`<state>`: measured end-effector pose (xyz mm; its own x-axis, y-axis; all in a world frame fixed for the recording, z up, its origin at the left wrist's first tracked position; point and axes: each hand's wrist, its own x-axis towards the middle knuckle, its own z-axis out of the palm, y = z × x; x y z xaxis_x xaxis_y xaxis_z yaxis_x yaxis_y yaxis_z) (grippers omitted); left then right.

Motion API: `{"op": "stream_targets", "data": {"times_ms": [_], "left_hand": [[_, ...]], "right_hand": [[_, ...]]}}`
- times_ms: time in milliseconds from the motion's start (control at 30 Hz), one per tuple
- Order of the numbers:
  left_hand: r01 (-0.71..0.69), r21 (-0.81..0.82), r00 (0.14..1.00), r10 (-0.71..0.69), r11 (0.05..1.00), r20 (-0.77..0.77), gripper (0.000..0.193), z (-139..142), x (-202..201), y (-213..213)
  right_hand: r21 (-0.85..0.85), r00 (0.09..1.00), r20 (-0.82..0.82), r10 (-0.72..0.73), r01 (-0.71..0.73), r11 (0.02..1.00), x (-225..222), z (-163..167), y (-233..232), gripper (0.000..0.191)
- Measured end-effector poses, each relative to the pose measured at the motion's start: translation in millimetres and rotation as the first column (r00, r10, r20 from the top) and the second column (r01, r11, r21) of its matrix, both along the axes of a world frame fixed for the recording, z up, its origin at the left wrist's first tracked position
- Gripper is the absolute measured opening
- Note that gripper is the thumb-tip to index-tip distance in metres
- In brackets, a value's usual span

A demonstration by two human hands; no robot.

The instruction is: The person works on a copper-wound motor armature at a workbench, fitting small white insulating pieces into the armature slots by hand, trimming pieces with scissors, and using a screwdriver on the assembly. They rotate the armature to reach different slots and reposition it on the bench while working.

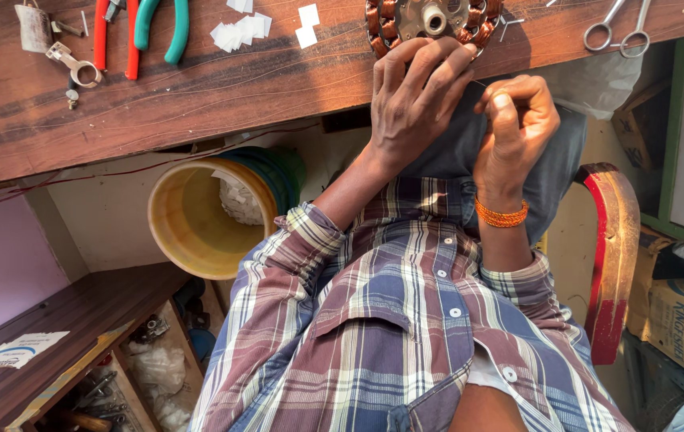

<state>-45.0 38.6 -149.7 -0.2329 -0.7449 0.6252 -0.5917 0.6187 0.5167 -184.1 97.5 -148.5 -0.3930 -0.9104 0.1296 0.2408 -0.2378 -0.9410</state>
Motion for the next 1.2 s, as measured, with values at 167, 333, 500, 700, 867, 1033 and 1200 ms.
{"op": "stream_targets", "data": {"times_ms": [167,333,500,700,867,1033,1200], "left_hand": [[0.013,0.017,1.0,-0.013,1.0,-0.008,0.039,2,1,1],[0.0,0.01,1.0,0.0,1.0,-0.003,0.038,2,0,0],[-0.001,-0.004,1.0,0.001,1.0,-0.003,0.039,-1,0,0],[0.013,0.006,1.0,-0.013,1.0,0.003,0.037,-1,1,1],[0.011,0.0,1.0,-0.011,1.0,-0.007,0.037,2,-1,1],[0.014,0.003,1.0,-0.014,1.0,-0.018,0.036,4,-2,1],[0.016,0.0,1.0,-0.016,1.0,-0.018,0.035,6,0,0]], "right_hand": [[0.007,0.999,0.03,-0.02,0.02,1.0,1,-1,0,0.012],[-0.03,0.998,0.045,-0.048,0.049,0.998,3,-3,0,0.011],[-0.021,0.995,-0.049,-0.086,0.085,0.996,3,-10,-3,0.013],[-0.055,0.989,-0.094,-0.114,0.109,0.993,1,-16,-5,0.014],[-0.092,0.985,-0.12,-0.127,0.117,0.989,1,-13,-3,0.014],[-0.064,0.969,-0.173,-0.175,0.166,0.984,1,-14,-4,0.017],[-0.091,0.959,-0.235,-0.16,0.142,0.986,-4,-18,-4,0.021]]}}
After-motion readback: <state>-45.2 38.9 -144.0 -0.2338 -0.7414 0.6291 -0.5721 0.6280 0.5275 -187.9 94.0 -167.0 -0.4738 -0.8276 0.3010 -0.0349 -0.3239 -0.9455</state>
